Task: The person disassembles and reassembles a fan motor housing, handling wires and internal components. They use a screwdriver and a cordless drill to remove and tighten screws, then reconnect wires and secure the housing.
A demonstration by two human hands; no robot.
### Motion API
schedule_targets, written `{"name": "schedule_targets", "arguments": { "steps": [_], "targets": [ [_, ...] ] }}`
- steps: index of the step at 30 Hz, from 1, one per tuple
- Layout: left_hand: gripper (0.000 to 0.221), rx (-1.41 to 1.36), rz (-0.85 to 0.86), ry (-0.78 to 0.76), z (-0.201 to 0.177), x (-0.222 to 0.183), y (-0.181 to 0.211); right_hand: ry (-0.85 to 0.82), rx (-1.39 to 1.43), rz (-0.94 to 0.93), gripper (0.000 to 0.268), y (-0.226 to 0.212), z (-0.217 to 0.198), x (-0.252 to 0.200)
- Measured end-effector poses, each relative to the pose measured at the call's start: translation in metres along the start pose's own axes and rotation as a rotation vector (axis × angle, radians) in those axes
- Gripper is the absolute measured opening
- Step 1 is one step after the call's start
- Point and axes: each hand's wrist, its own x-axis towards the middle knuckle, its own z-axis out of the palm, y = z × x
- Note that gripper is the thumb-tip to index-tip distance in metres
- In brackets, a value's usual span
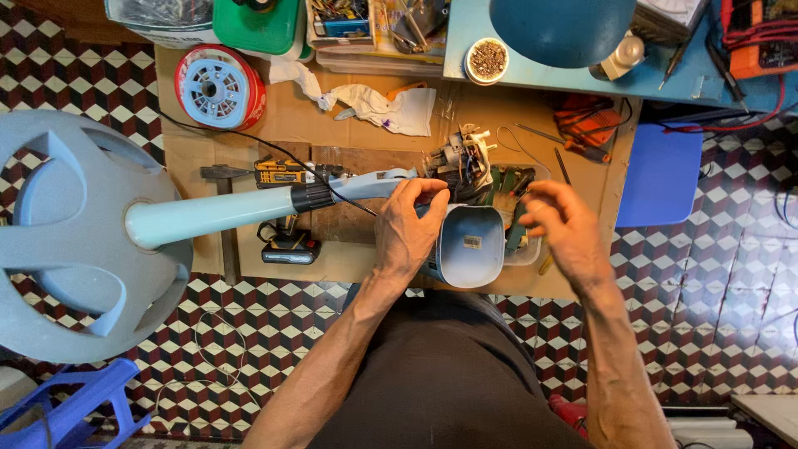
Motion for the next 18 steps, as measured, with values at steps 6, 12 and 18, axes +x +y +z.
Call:
{"name": "schedule_targets", "arguments": {
  "steps": [6,12,18],
  "targets": [
    [0.024,-0.081,-0.284,-0.199,0.002,0.003,-0.012,-0.096,-0.206,0.039,0.056,0.039,0.046,-0.016],
    [0.051,-0.315,-0.276,-0.503,-0.023,0.026,-0.013,-0.257,-0.182,0.237,0.043,-0.006,0.037,-0.038],
    [0.081,-0.410,-0.546,-0.713,-0.082,0.057,0.015,-0.430,0.229,0.165,0.037,-0.051,0.046,-0.034]
  ]
}}
